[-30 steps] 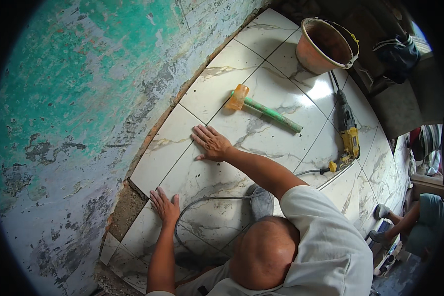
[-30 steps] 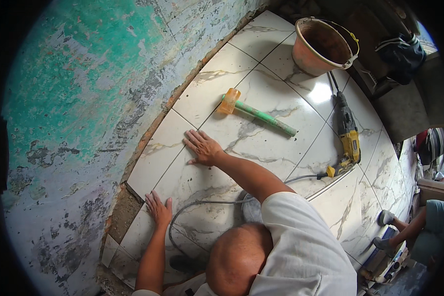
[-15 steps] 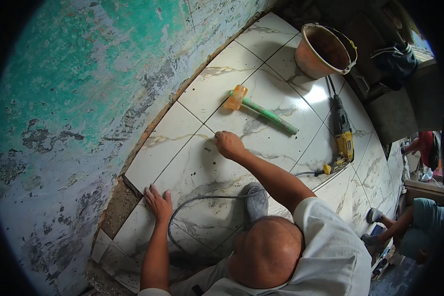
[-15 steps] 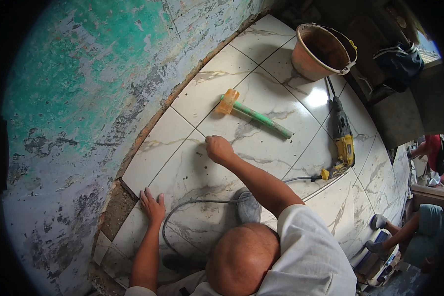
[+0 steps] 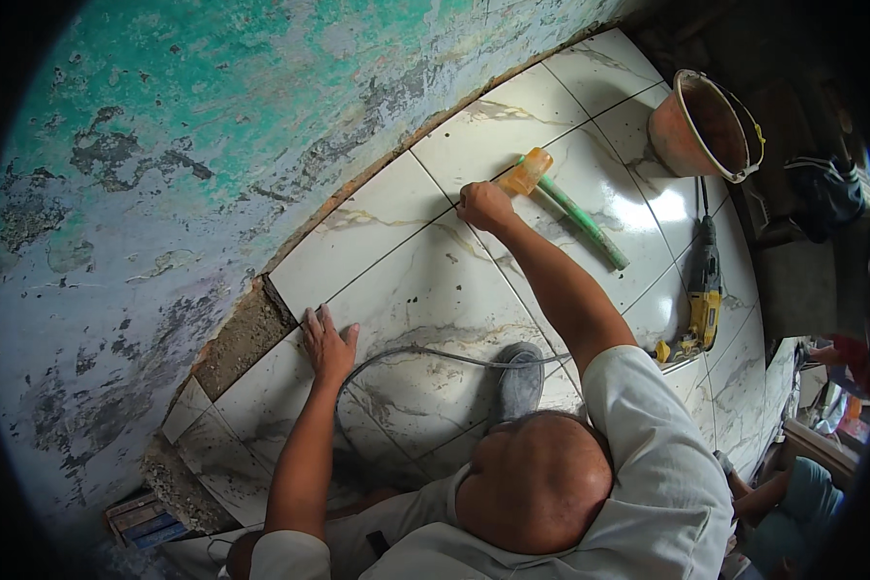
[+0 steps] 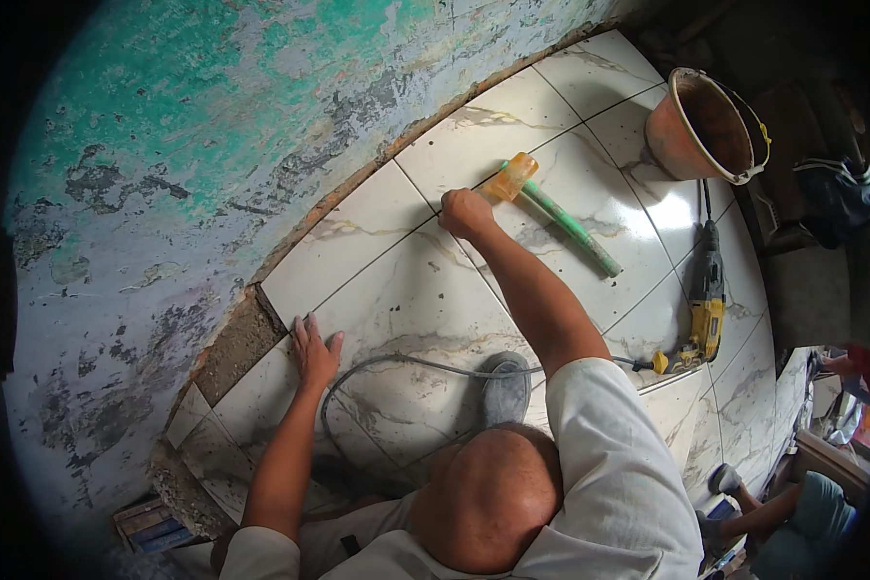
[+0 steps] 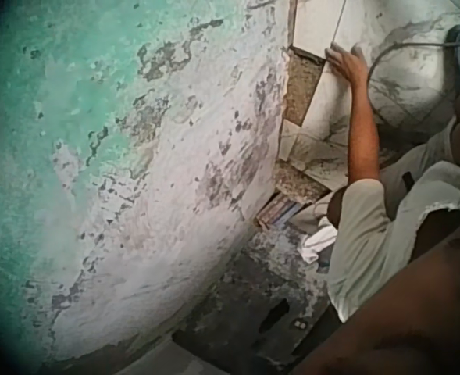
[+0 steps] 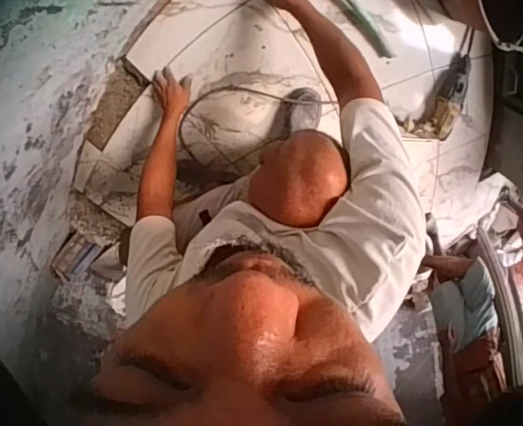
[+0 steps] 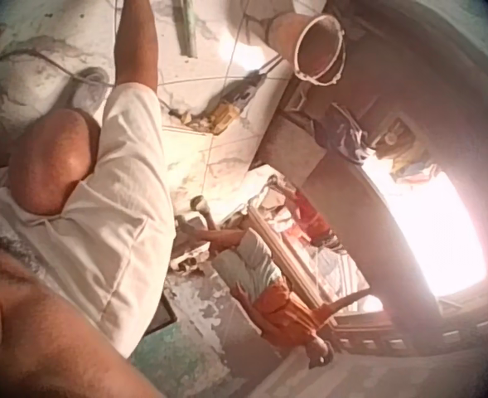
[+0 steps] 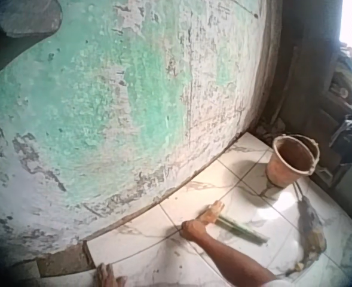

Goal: The person spreads mortar onto the back of a tile using a trowel, places the tile onto the floor, and taps it into position using a rubber mallet before checking and aligning adjacent tiles by hand.

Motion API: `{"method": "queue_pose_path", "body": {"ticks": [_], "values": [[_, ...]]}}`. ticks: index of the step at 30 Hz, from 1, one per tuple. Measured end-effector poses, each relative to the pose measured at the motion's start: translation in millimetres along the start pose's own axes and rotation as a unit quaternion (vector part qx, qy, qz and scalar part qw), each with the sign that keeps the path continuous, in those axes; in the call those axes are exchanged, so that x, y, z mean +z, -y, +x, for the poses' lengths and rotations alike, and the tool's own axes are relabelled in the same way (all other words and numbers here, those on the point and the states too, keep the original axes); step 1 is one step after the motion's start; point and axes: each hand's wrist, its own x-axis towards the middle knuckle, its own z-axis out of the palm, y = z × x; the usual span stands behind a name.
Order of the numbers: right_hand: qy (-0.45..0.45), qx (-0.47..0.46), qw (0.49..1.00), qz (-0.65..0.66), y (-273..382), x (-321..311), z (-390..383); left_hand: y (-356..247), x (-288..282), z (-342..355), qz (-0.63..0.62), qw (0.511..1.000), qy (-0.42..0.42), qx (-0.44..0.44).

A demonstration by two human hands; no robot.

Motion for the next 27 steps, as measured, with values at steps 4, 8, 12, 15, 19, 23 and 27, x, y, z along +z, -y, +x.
{"method": "queue_pose_path", "body": {"ticks": [4, 8, 12, 15, 19, 23, 27], "values": [[0.043, 0.008, 0.999, 0.012, -15, 1, -26, 0, 0, 1, 0.023, 1.0, 0.003, 0.0], [0.077, 0.039, 0.996, 0.007, -36, 6, -86, -1, 1, 2, 0.027, 1.0, -0.001, -0.005], [0.124, 0.064, 0.99, 0.01, -61, 1, -175, 1, 5, 2, 0.037, 0.999, -0.012, 0.0], [0.319, 0.059, 0.924, -0.202, -71, -9, -240, 5, 7, 1, 0.026, 0.999, -0.03, 0.013], [0.316, 0.102, 0.928, -0.166, -80, -28, -286, 8, 14, -2, 0.032, 0.997, -0.059, 0.045], [0.061, 0.026, 0.997, -0.029, -76, -19, -272, 5, 22, -6, 0.061, 0.991, -0.071, 0.093], [0.088, -0.116, 0.981, -0.131, -53, 12, -216, 5, 25, -8, 0.078, 0.992, -0.039, 0.09]]}}
